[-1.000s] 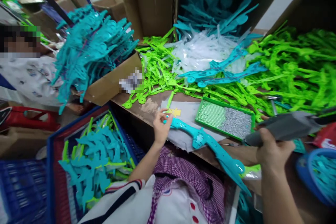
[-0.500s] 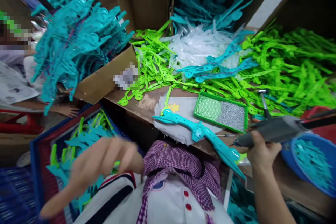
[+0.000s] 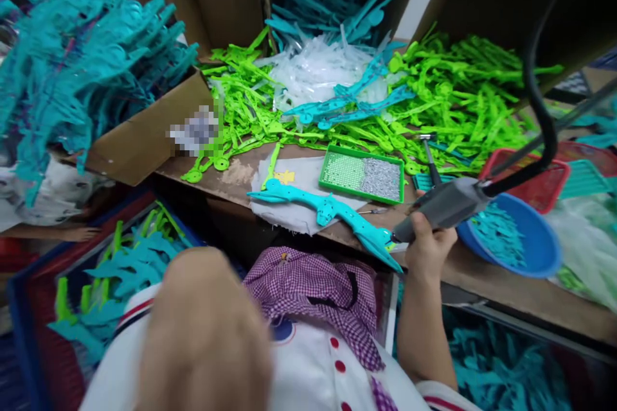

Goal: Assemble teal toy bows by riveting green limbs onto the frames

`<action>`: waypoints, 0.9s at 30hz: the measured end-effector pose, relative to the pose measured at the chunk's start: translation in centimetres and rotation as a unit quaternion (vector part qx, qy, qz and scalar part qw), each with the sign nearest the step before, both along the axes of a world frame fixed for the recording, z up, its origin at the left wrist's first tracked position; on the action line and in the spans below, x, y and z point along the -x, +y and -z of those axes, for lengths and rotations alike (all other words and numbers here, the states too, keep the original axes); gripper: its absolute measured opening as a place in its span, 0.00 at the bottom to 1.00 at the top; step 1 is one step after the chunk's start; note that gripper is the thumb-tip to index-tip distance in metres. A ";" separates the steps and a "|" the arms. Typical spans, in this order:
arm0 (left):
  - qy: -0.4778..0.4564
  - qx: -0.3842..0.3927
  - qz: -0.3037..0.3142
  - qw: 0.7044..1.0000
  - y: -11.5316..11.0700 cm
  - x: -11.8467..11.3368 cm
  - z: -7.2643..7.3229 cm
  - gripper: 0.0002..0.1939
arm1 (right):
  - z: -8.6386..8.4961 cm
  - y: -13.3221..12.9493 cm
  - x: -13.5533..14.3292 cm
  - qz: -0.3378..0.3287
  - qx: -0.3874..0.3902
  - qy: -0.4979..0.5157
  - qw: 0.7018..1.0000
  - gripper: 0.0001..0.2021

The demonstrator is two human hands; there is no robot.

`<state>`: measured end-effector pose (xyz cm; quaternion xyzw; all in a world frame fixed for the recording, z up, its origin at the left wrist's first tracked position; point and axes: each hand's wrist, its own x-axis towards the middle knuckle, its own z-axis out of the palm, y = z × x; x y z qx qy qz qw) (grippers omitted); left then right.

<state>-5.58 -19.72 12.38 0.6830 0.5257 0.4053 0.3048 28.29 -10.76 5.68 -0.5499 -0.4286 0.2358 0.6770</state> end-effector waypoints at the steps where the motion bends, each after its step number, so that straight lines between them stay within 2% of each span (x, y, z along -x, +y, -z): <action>1: 0.209 -0.072 0.059 0.973 1.9 -1.4 0.7 0.04 | -0.1 0.1 0.0 0.012 -0.004 -0.007 1.000 0.14; 2: 0.233 -0.107 0.166 0.952 4.0 -3.0 1.6 0.07 | -0.2 0.2 0.1 0.020 -0.006 -0.017 1.000 0.15; 3: 0.214 -0.113 0.260 0.935 6.1 -4.8 2.6 0.09 | -0.4 0.5 0.1 0.022 -0.006 -0.029 0.999 0.16; 6: 0.221 -0.121 0.353 0.901 11.6 -10.0 6.5 0.13 | -1.2 1.5 0.1 0.014 -0.004 -0.055 0.998 0.17; 9: 0.299 -0.112 0.399 0.859 14.8 -13.5 10.0 0.22 | -2.1 2.6 -0.1 0.005 -0.004 -0.067 0.998 0.18; 12: 0.322 -0.110 0.429 0.837 16.6 -14.6 11.7 0.22 | -3.0 3.7 -0.5 -0.016 -0.007 -0.077 0.997 0.18; 15: 0.303 -0.114 0.454 0.830 18.3 -14.5 12.2 0.19 | -3.8 5.2 -0.6 -0.040 -0.020 -0.073 0.996 0.18; 17: 0.286 -0.111 0.452 0.838 19.4 -14.3 12.5 0.19 | -4.3 6.2 -0.6 -0.047 -0.024 -0.068 0.996 0.17; 21: 0.246 -0.087 0.418 0.870 20.6 -13.9 13.5 0.23 | -4.9 7.6 -0.7 -0.058 -0.032 -0.090 0.994 0.17; 27: 0.224 -0.076 0.403 0.884 20.6 -14.0 14.3 0.23 | -3.9 5.9 -1.2 -0.065 -0.005 -0.135 0.989 0.16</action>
